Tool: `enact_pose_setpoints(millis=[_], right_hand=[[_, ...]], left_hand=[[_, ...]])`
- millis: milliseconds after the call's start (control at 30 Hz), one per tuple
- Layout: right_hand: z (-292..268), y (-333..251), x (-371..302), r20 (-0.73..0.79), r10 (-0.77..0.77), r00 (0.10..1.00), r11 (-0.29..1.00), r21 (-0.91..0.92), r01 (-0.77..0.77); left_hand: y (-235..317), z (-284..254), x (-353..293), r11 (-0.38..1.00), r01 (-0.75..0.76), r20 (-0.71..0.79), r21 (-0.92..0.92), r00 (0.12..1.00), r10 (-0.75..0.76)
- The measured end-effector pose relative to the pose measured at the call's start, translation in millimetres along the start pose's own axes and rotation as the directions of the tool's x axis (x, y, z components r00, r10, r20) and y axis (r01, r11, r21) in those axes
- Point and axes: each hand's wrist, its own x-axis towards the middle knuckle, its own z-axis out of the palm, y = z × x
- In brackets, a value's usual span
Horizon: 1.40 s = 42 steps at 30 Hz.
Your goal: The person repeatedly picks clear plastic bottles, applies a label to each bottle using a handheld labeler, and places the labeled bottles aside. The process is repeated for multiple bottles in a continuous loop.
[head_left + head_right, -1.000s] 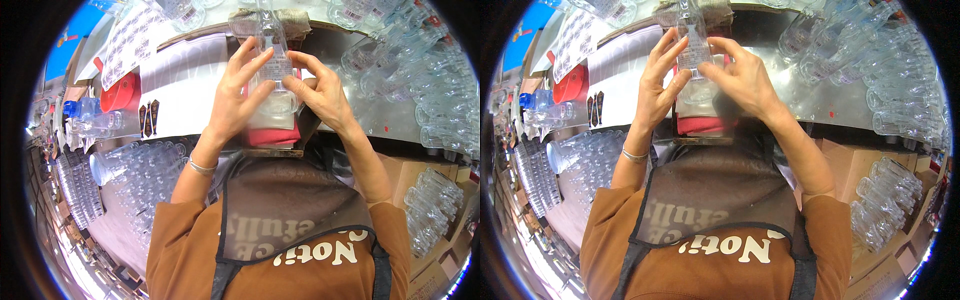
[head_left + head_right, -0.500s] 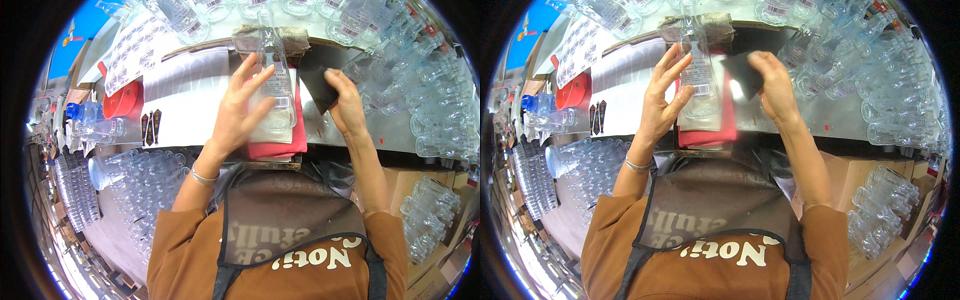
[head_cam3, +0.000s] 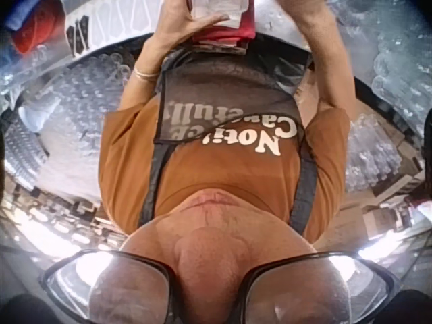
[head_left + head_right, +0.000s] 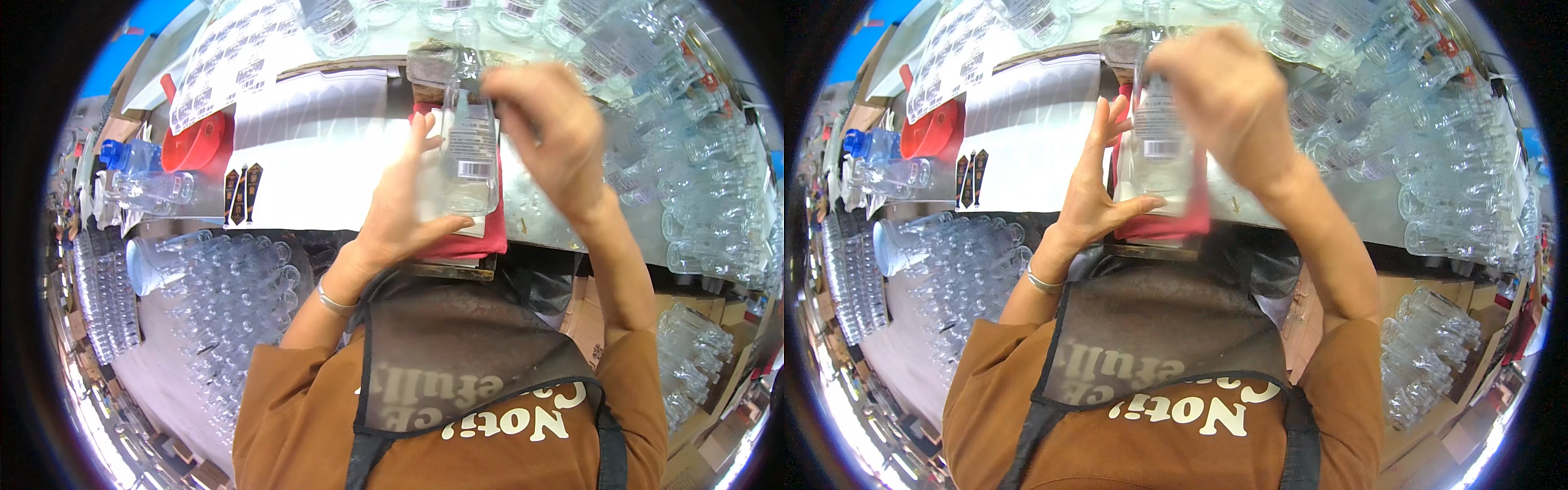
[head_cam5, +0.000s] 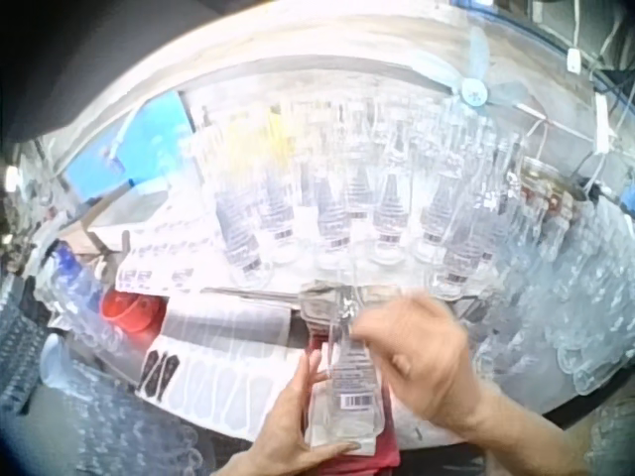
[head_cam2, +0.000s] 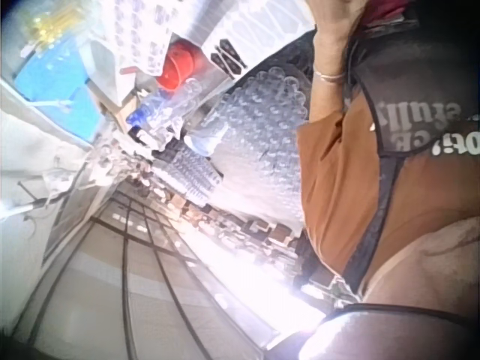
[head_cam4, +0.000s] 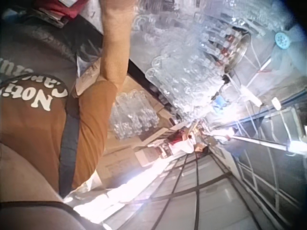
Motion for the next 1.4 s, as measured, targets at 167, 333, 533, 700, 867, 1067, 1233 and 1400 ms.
enact_pose_setpoints(millis=[167, 333, 533, 700, 867, 1067, 1233, 1400], right_hand=[[-0.5, -69.2, -7.5, 0.516, -0.080, 0.853, 0.936, 0.333, -0.113], [13.1, -2.0, 33.6, 0.187, 0.090, 0.978, 0.994, -0.081, -0.075], [2.1, -41.1, 1.6, 0.403, -0.043, 0.914, 0.967, 0.247, -0.064], [8.9, 2.0, -3.9, 0.104, 0.049, 0.993, 0.991, 0.116, -0.061], [-0.8, -16.0, -17.7, 0.248, 0.116, 0.962, 0.937, 0.294, -0.188], [-6.7, -33.5, -60.5, 0.199, 0.115, 0.973, 0.853, 0.482, -0.199], [-14.6, -4.9, -39.0, 0.237, 0.416, 0.878, 0.834, 0.284, -0.472], [-5.6, -4.9, -3.4, 0.252, 0.165, 0.954, 0.934, 0.270, -0.232]], left_hand=[[7.8, 13.9, -5.5, 0.999, 0.011, -0.163, 0.051, 0.987, -0.002], [13.3, 13.3, -6.7, 0.999, 0.026, -0.135, 0.022, 0.991, -0.023], [1.8, 3.8, -13.9, 1.000, -0.019, -0.035, 0.023, 0.999, 0.020], [3.0, -6.1, -12.0, 0.979, 0.142, 0.049, -0.147, 0.989, -0.136], [1.2, -9.8, -11.5, 0.971, 0.155, 0.039, -0.184, 0.988, -0.150], [-10.1, -12.4, -9.9, 0.954, 0.201, 0.096, -0.221, 0.978, -0.184], [-6.0, -9.8, -13.9, 0.971, 0.177, 0.084, -0.162, 0.983, -0.166], [3.9, -8.0, -10.4, 0.990, 0.132, 0.078, -0.045, 0.989, -0.128]])
